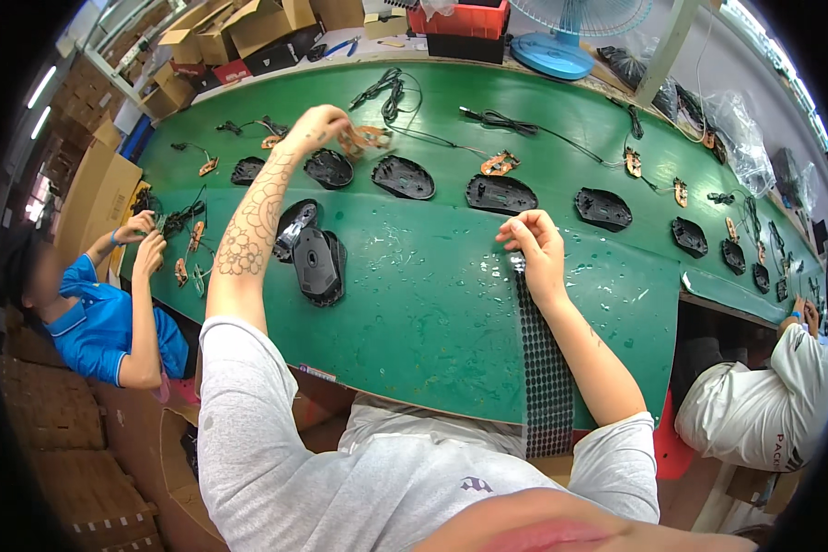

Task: Manual assembly of circuit boards and housing components for computer mice at a production line station.

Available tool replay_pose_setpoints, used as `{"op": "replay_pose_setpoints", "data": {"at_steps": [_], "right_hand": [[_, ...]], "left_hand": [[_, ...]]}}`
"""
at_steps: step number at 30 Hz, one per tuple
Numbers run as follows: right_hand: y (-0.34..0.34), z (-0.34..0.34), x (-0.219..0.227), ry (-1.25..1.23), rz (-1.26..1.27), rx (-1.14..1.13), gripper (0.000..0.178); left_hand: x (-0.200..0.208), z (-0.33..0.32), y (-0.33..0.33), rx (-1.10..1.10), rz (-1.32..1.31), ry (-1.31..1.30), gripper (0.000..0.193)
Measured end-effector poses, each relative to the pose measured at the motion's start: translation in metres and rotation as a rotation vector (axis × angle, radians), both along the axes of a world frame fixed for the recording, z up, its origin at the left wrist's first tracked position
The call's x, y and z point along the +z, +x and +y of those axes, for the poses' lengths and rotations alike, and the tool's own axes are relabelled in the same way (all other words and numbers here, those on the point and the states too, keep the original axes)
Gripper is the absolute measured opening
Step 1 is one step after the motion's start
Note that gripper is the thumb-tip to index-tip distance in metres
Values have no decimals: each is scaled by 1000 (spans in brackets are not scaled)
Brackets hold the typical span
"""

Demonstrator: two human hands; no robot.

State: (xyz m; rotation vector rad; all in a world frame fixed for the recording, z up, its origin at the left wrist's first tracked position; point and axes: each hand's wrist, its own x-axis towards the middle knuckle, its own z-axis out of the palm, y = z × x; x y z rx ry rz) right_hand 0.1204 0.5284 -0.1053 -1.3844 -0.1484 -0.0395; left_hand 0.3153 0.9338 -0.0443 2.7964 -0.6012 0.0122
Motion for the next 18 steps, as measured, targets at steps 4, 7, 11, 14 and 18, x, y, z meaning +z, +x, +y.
{"op": "replay_pose_setpoints", "data": {"at_steps": [4,7,11,14,18], "right_hand": [[-2,2,1,6,-3,3,13],[-2,2,2,-13,-10,2,11],[-2,4,2,-22,-10,0,11],[0,7,2,-24,-18,6,12],[-1,8,3,-6,-28,19,12]], "left_hand": [[14,11,0,151,-99,-237,26],[18,18,8,297,-48,-60,31],[-2,17,18,373,-5,15,35],[-25,16,26,430,23,40,38],[-37,13,37,509,53,66,43]]}}
